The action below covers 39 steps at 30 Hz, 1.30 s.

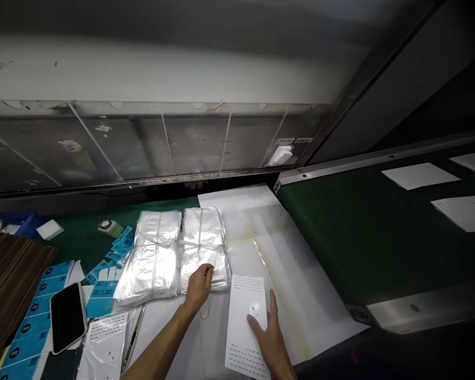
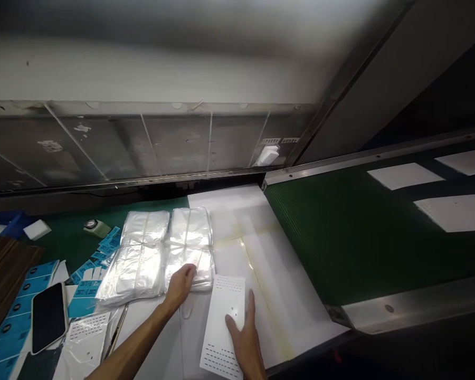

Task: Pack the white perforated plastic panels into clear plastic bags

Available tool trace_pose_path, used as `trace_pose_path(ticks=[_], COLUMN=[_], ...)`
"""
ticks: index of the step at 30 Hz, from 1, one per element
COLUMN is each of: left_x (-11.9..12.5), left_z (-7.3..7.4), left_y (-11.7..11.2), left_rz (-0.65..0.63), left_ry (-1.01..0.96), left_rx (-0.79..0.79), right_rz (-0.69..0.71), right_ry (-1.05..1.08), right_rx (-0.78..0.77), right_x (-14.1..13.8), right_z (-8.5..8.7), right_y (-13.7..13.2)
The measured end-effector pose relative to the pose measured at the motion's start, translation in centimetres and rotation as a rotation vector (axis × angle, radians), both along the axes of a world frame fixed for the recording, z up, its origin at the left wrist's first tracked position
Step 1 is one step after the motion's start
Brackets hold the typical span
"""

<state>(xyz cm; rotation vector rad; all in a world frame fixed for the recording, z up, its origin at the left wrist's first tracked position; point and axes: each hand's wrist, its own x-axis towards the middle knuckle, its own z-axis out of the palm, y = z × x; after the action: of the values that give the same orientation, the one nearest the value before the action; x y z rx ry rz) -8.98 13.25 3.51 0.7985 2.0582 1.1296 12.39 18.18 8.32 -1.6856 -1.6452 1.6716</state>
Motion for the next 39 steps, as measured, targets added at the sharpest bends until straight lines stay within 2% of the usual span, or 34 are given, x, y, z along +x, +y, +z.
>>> trace_pose_path(ticks=[2,4,9,12,17,24,31,39], left_x=[0.2,0.7,2.4,2.9,3.3,5.9,7.5,8.3], left_z=[1.4,3.0,6.8,8.2,8.3,7.8,7.9,9.5], left_y=[-0.8,-1.8,-4.9,-7.0,-10.2,-12.7,-14.5,-15.5], left_rz=[0.091,0.16,0.24,0.263,0.335,0.477,0.604,0.569], left_ry=[-0.143,-0.301,-0.633,-0.739,-0.843,-0.918,-0.905,-0.92], left_rx=[0.088,0.165,0.303,0.356,0.4,0.484,0.482,0.54], right_rz=[0.187,0.311,0.411,0.457,0.538,0.671,0.743,0.899], right_ry=[0.0,0.005,0.053,0.069,0.06,-0.003,-0.044,0.028], right_rx=[0.119,0.195,0.264,0.289,0.336,0.375,0.41,0.338], right_x=[-1.3,-2.7,-6.0,-6.9,-7.1,-5.8,-4.3,-4.5], right_z=[0.4,0.9,3.4,5.0,6.3,5.7,4.5,6.0], right_y=[0.7,1.0,-0.2,-1.9,-4.8,-7.1,-6.9,-7.1])
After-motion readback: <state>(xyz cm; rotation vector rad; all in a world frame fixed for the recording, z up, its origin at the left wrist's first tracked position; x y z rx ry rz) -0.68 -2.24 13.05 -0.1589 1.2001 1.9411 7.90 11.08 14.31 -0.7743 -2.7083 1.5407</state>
